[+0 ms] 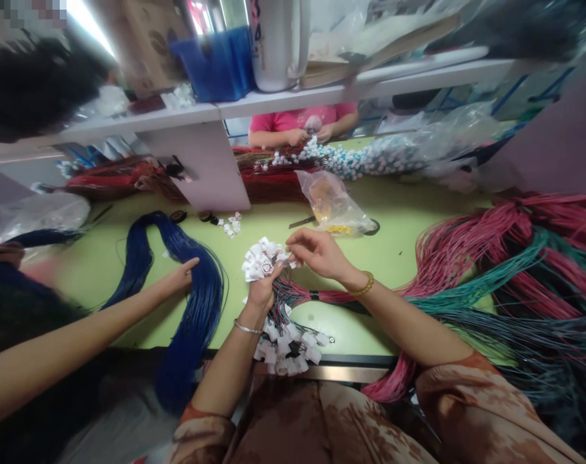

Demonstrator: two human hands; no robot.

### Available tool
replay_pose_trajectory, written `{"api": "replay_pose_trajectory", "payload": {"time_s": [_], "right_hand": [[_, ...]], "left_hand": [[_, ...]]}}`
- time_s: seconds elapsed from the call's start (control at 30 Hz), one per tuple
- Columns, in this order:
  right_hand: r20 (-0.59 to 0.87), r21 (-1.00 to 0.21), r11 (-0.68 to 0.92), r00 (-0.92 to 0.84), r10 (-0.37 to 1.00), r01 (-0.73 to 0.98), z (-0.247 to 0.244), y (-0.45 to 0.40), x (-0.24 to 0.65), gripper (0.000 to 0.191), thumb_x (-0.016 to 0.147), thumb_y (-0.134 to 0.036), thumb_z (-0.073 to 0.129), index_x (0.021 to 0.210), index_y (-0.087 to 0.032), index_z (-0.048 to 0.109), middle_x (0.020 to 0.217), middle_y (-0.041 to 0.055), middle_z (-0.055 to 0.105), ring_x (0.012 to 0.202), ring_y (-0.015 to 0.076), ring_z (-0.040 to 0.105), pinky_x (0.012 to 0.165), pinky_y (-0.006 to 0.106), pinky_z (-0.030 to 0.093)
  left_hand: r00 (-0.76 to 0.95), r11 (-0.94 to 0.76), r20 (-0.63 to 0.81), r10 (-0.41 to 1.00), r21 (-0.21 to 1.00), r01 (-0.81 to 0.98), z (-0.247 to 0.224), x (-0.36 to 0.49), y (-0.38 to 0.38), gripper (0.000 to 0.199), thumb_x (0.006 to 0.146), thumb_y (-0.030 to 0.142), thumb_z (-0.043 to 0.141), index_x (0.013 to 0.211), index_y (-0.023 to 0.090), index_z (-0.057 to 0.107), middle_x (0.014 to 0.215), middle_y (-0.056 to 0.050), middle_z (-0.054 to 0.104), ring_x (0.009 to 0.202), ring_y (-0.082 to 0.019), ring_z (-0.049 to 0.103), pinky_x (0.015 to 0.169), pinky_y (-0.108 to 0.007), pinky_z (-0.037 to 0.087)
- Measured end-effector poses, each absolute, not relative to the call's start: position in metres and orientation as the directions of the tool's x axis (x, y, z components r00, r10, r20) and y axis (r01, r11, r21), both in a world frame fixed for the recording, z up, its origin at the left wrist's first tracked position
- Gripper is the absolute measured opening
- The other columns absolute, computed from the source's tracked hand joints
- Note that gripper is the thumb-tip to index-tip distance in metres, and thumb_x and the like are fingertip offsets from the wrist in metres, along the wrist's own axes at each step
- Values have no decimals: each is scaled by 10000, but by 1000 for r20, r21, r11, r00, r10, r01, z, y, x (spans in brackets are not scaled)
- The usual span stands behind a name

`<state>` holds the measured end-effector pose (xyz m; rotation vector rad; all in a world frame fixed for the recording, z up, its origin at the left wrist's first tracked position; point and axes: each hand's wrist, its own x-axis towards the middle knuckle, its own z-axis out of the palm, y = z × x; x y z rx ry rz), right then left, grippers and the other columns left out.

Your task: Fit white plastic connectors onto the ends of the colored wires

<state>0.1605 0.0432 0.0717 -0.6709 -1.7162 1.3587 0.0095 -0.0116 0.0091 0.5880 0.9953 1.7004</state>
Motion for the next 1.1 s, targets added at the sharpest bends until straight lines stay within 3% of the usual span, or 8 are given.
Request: {"api": "replay_pose_trajectory", "payload": {"time_s": [0.17, 0.27, 0.57, 0.83, 0.97, 1.1], "right_hand": [[546, -743, 663, -489, 681, 94, 69, 34, 158, 119, 901, -163, 539, 883, -170, 656, 816, 42, 671, 743, 149, 603, 677, 283, 482], [675, -615, 781, -439, 593, 111, 68, 32, 156, 147, 891, -126, 517, 881, -174, 655, 842, 64, 654, 795, 173, 588, 718, 308, 485], [684, -555, 822, -492, 539, 128, 69, 31, 156, 123, 881, -103, 521, 929, -180, 605, 813, 35, 640, 682, 139, 549, 648, 262, 453], [639, -442, 869, -601, 480, 223, 64, 32, 155, 165, 917, -138, 450, 929, -197, 604, 779, 52, 643, 687, 166, 558, 644, 267, 436], [602, -399, 879, -648, 466, 262, 57, 31, 154, 227, 894, -110, 443, 1014, -185, 620, 819, 72, 685, 701, 181, 597, 640, 270, 455], [626, -376, 871, -606, 491, 317, 47, 19, 148, 365, 892, -96, 438, 1221, -152, 587, 966, 115, 731, 781, 201, 661, 682, 287, 501]], "left_hand": [[-365, -132, -104, 925, 814, -566, 11, 8, -11, 376, 543, 218, 910, 877, 189, 742, 940, -15, 758, 937, -187, 697, 1018, -357, 487], [-365, -133, -113, 924, 800, -585, 12, 8, -11, 369, 547, 215, 909, 871, 194, 736, 930, -8, 752, 928, -181, 689, 1008, -346, 484], [-391, -147, -120, 913, 795, -588, 8, 8, -11, 326, 538, 212, 902, 819, 178, 741, 880, -6, 744, 830, -146, 674, 901, -287, 503], [-420, -153, -93, 903, 843, -516, 11, 12, -13, 327, 563, 264, 901, 827, 192, 720, 873, 8, 729, 849, -154, 667, 943, -315, 495], [-473, -164, -106, 875, 854, -494, 8, 14, -11, 332, 573, 265, 903, 826, 186, 702, 878, -8, 730, 931, -187, 682, 1014, -363, 472], [-522, -160, -141, 841, 857, -489, 3, 14, -9, 367, 574, 249, 909, 869, 179, 702, 928, -26, 746, 983, -206, 687, 1024, -373, 476]]}}
